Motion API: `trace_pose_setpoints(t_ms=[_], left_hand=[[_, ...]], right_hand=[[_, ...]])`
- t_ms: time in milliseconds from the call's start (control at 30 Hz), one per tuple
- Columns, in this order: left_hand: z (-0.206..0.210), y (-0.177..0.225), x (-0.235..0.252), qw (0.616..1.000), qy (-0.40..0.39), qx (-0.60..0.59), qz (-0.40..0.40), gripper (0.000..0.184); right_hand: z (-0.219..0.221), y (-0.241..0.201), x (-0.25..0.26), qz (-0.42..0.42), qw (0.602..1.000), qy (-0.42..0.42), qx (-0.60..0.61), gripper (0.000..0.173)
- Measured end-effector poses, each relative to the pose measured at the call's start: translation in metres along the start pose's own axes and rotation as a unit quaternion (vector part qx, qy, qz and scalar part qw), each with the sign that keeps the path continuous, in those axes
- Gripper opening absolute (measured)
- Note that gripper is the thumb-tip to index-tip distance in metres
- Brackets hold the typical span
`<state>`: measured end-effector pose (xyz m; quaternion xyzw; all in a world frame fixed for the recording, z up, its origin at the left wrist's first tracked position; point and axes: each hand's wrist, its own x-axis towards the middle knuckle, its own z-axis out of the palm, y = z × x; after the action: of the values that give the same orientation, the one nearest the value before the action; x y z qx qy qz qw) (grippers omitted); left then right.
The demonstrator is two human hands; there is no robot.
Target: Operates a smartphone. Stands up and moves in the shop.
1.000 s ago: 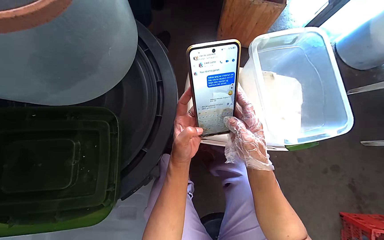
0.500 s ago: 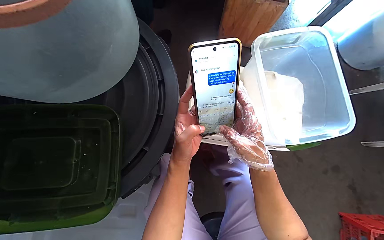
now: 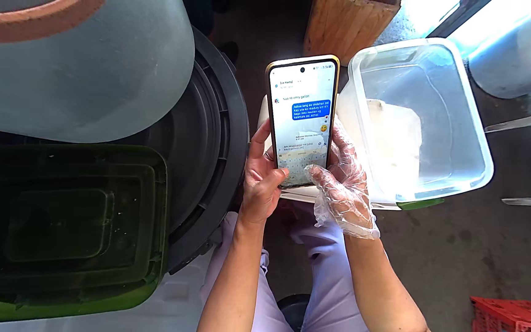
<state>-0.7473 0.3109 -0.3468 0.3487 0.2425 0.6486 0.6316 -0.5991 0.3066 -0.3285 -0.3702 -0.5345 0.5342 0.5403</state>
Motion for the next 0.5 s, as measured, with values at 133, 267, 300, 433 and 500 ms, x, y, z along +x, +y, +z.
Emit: trace_pose_setpoints(t_ms=[133,267,300,433,500], left_hand=[[0.001,-0.001,-0.001,1.0,0.003,0.01,-0.003,0.075],[0.001,-0.004,-0.001,1.0,-0.024,0.001,0.013,0.076],[0.001,-0.004,-0.001,0.999,-0.027,-0.003,0.016,0.076],[0.002,-0.003,-0.002,0.999,-0.031,-0.006,0.015,0.076],[0.002,-0.002,-0.002,0.999,-0.032,-0.005,0.012,0.077]], right_hand=[[0.007,-0.002,-0.002,0.004,0.999,0.026,-0.024,0.08],[0.015,0.001,-0.005,-0.001,0.996,0.079,-0.046,0.08],[0.018,0.002,-0.005,-0.002,0.994,0.09,-0.058,0.08],[0.025,0.004,-0.004,-0.004,0.989,0.127,-0.071,0.079],[0.025,0.003,-0.004,0.006,0.989,0.13,-0.068,0.08]])
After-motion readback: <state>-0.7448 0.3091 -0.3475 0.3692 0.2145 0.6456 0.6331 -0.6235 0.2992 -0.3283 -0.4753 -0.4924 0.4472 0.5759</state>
